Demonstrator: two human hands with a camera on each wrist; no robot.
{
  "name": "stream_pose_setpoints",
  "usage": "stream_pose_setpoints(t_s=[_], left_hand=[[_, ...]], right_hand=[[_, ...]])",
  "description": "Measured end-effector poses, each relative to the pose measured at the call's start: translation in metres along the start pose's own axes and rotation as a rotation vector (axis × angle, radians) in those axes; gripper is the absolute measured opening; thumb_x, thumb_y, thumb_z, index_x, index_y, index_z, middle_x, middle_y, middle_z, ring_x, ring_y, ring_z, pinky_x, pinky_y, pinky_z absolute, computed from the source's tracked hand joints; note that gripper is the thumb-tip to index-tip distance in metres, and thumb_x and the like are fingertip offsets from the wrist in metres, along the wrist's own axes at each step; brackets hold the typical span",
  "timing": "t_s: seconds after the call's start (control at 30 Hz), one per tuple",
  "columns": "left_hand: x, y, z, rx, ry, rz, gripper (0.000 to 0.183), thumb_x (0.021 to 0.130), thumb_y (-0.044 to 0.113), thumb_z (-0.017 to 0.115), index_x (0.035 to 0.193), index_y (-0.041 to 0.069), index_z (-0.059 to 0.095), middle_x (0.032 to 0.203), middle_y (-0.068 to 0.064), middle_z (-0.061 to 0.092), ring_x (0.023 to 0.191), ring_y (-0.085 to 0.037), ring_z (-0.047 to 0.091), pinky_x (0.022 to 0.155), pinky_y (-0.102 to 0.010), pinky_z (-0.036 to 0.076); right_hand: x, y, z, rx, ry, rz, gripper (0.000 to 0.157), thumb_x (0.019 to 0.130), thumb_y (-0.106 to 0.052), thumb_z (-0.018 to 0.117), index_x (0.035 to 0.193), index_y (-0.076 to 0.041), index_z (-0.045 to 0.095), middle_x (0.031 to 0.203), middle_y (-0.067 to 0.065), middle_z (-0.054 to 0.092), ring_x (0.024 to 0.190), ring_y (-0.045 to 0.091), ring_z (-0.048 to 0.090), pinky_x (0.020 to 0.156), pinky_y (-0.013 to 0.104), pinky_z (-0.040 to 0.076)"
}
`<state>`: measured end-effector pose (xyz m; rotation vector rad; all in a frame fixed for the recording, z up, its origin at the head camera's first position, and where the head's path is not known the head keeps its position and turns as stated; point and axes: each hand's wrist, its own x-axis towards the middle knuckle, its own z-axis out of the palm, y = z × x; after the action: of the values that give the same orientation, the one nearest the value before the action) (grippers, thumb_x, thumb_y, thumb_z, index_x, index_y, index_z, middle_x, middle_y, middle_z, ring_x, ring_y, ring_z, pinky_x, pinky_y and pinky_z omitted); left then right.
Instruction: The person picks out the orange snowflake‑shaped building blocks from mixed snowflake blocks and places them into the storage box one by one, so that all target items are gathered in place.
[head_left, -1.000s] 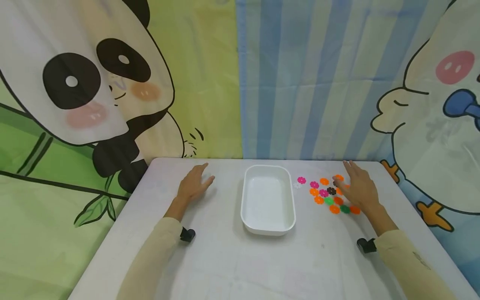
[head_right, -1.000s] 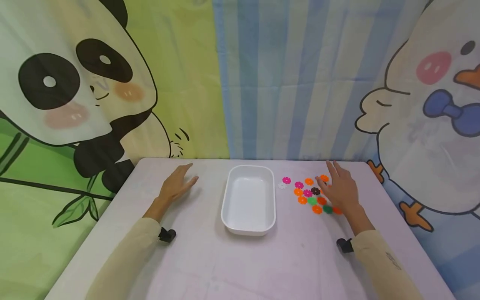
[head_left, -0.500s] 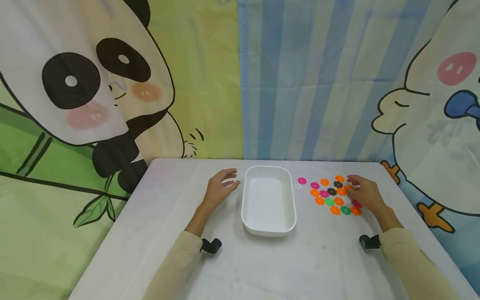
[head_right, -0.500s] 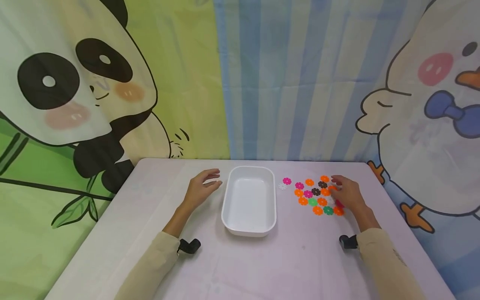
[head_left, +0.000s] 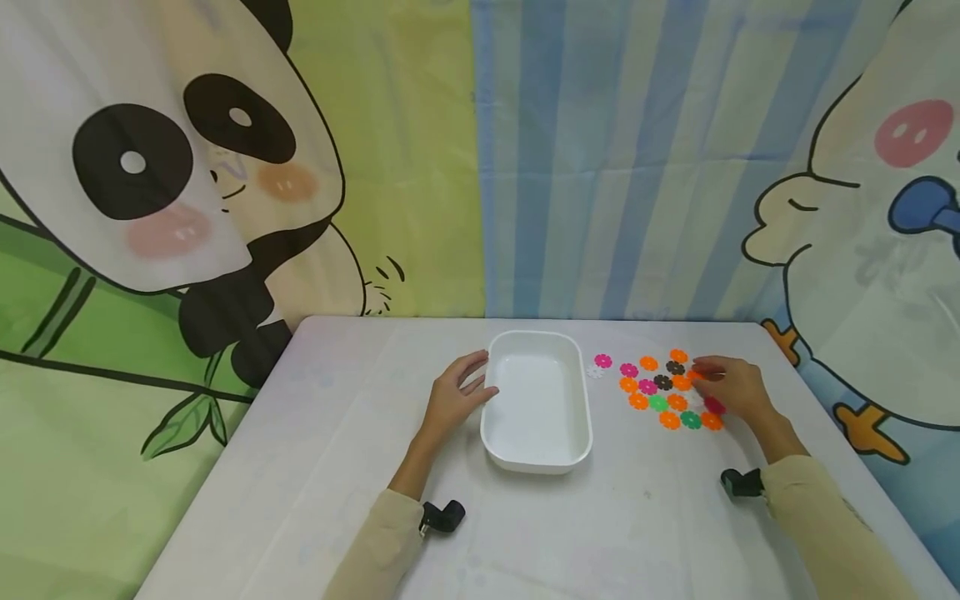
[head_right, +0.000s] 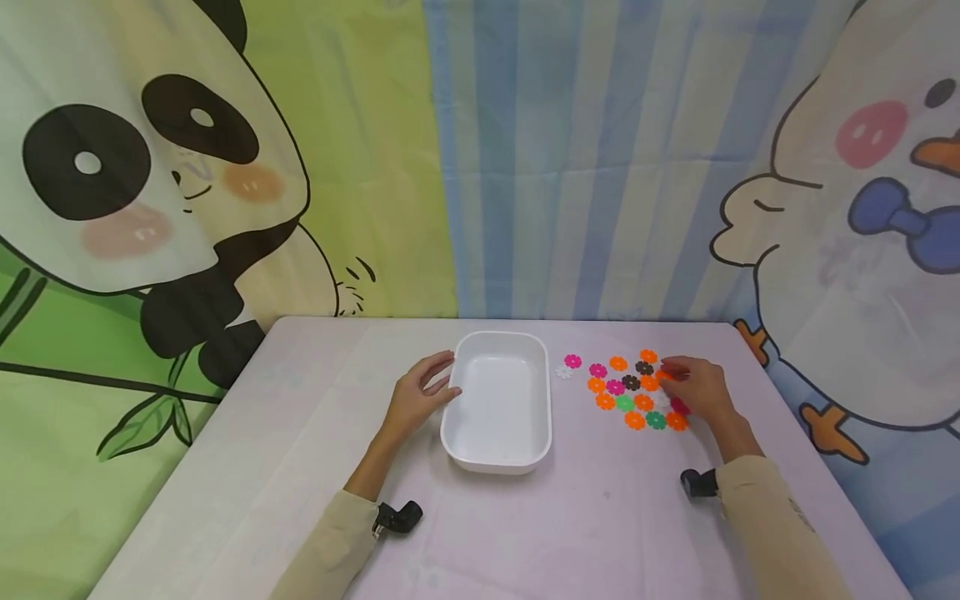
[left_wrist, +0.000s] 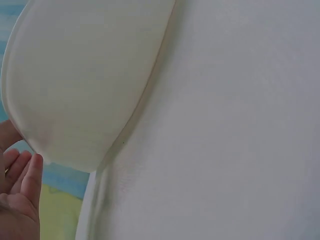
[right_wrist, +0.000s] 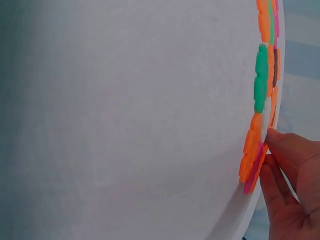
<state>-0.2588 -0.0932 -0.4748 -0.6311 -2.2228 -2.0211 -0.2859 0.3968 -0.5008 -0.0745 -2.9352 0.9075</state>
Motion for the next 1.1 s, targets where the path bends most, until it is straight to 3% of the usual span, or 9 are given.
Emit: stream_pose_setpoints(t_s=[0.27, 0.73, 1.1], left_hand=[[-0.0033, 0.0052, 0.0030, -0.060, 0.016, -0.020, 0.068, 0.081, -0.005, 0.075, 0.140, -0.010, 0.042, 0.144, -0.027, 0.043, 0.135, -0.039, 0.040, 0.105, -0.049, 0.043], [-0.0043, -0.0017, 0.0015, -0.132, 0.026, 0.032, 0.061, 0.084, -0.010, 0.069, 0.138, -0.015, 0.041, 0.142, -0.033, 0.040, 0.135, -0.043, 0.038, 0.105, -0.046, 0.041], [-0.0070, 0.0042, 0.0024, -0.047, 0.006, 0.017, 0.054, 0.087, -0.007, 0.067, 0.136, -0.014, 0.045, 0.142, -0.030, 0.041, 0.134, -0.039, 0.040, 0.106, -0.043, 0.042]], right_hand=[[0.0007, 0.0011, -0.0018, 0.005, 0.043, 0.000, 0.046, 0.089, -0.013, 0.071, 0.129, 0.004, 0.058, 0.117, 0.027, 0.063, 0.105, 0.042, 0.058, 0.088, 0.051, 0.055], [0.0018, -0.0013, 0.0052, 0.061, 0.064, 0.043, 0.050, 0.089, -0.013, 0.071, 0.133, 0.004, 0.056, 0.122, 0.026, 0.061, 0.112, 0.043, 0.055, 0.092, 0.053, 0.052], [-0.0006, -0.0031, 0.0048, 0.090, 0.009, 0.103, 0.050, 0.092, -0.014, 0.068, 0.137, 0.003, 0.053, 0.129, 0.027, 0.057, 0.120, 0.045, 0.050, 0.096, 0.052, 0.050]])
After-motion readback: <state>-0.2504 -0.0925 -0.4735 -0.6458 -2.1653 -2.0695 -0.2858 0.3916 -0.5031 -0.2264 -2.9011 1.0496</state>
